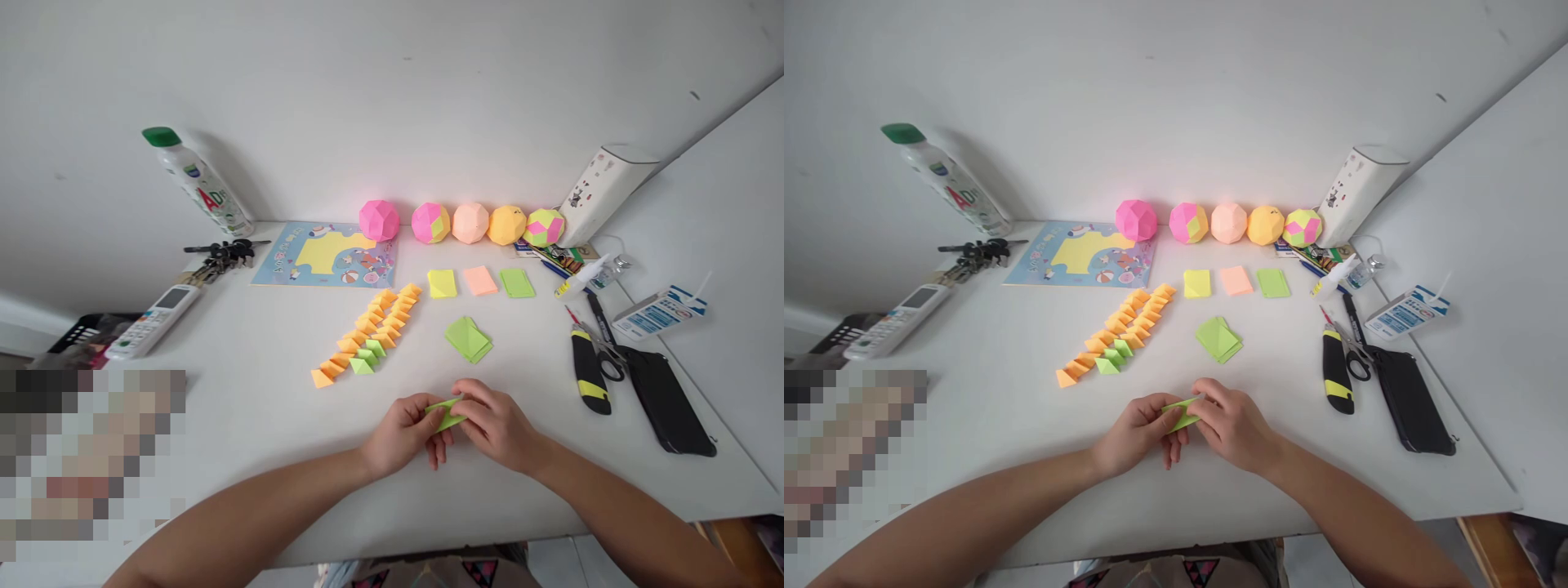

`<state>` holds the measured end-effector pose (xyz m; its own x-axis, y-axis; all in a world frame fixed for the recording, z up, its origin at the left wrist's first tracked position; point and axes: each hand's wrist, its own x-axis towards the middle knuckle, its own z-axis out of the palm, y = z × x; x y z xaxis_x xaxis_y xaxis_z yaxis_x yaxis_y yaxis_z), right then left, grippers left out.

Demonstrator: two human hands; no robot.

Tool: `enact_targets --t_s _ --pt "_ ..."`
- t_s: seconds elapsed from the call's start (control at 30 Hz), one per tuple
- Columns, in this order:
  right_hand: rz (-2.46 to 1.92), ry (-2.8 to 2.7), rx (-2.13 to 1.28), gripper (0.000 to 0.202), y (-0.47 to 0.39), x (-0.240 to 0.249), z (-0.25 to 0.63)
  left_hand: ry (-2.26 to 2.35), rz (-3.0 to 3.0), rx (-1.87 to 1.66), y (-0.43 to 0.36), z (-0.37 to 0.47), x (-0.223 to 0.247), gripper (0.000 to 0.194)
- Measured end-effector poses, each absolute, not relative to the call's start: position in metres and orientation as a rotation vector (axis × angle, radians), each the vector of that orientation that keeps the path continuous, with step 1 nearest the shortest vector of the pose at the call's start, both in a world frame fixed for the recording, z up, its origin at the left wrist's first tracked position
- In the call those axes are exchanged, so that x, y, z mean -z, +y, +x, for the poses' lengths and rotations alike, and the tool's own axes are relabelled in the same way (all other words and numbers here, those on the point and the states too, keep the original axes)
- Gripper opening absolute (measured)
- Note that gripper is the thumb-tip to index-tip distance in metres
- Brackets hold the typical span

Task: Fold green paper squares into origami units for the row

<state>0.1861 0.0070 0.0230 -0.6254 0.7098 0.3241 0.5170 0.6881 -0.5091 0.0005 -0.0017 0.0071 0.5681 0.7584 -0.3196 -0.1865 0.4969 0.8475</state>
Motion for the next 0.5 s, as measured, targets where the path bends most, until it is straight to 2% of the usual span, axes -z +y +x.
enact_targets --t_s 0.27,0.4,0.5 --pt "-1.073 -2.363 -0.380 0.010 0.0110 -0.0272 0.1894 0.792 0.855 -0.649 -0.0012 -0.0005 -0.0091 0.036" --pt "-1.088 -2.248 -0.571 0.006 0.0092 -0.0223 0.1897 0.802 0.855 -0.652 -0.0014 -0.0002 -0.0096 0.036" --pt "-1.117 -2.134 -0.790 0.019 0.0055 -0.0186 0.1877 0.791 0.855 -0.648 -0.0015 -0.0008 -0.0085 0.036"
